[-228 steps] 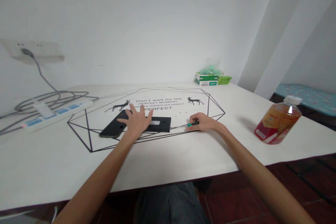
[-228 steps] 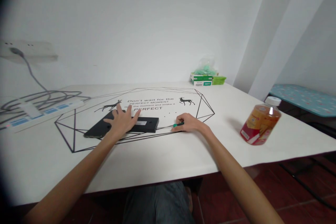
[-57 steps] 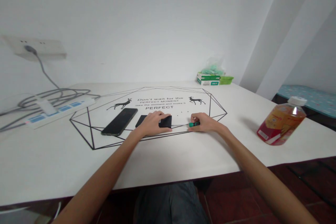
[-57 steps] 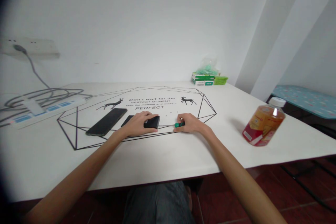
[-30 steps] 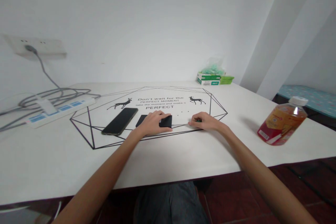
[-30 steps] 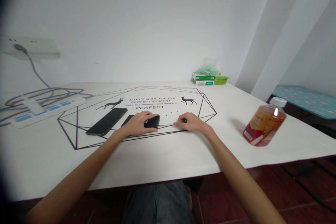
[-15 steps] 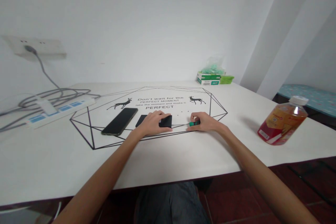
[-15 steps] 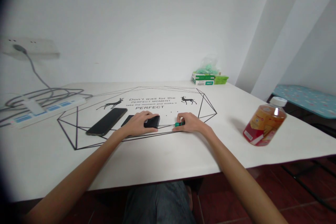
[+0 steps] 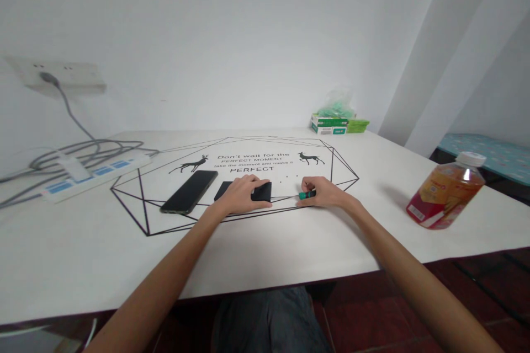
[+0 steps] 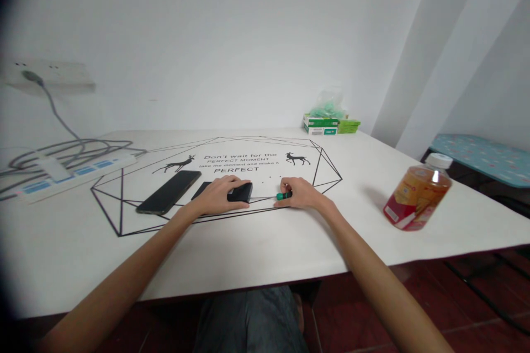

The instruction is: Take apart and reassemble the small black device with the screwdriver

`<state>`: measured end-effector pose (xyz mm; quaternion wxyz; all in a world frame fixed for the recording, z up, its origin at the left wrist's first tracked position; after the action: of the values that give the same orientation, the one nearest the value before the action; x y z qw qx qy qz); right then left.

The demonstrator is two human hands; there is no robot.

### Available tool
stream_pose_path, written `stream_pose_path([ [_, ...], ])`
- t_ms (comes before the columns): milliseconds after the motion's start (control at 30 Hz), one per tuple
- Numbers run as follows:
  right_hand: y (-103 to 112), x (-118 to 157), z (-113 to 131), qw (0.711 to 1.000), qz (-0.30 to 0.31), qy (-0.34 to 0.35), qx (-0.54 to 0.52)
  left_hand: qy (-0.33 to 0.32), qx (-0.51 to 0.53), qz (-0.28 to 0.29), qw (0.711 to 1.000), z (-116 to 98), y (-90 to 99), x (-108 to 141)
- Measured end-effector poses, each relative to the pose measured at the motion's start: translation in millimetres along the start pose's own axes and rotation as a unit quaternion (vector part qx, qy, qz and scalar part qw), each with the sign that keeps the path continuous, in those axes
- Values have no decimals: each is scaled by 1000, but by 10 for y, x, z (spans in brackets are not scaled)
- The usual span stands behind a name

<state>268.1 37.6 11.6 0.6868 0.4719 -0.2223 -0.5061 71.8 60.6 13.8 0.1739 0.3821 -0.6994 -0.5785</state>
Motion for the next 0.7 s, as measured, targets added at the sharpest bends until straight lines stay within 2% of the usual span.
stream_pose_path([
  [300,-7,8,22,1000,14,10,-1,1,5,-2,1000,29,-17,-2],
  [700,29,8,2,1000,-4,-10,-5,-19,19,-21,999,-3,16,7],
])
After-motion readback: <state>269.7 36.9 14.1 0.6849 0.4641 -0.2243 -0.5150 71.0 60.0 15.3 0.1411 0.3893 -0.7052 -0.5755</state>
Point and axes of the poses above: each hand's wrist, its own x-axis away from the middle knuckle, its own y-axis out of the back of the hand, z = x × y, the point moved 8 cm from there along -x, towards the middle knuckle, and after that the axes turned 7 degrees about x, right-handed, at the moved point
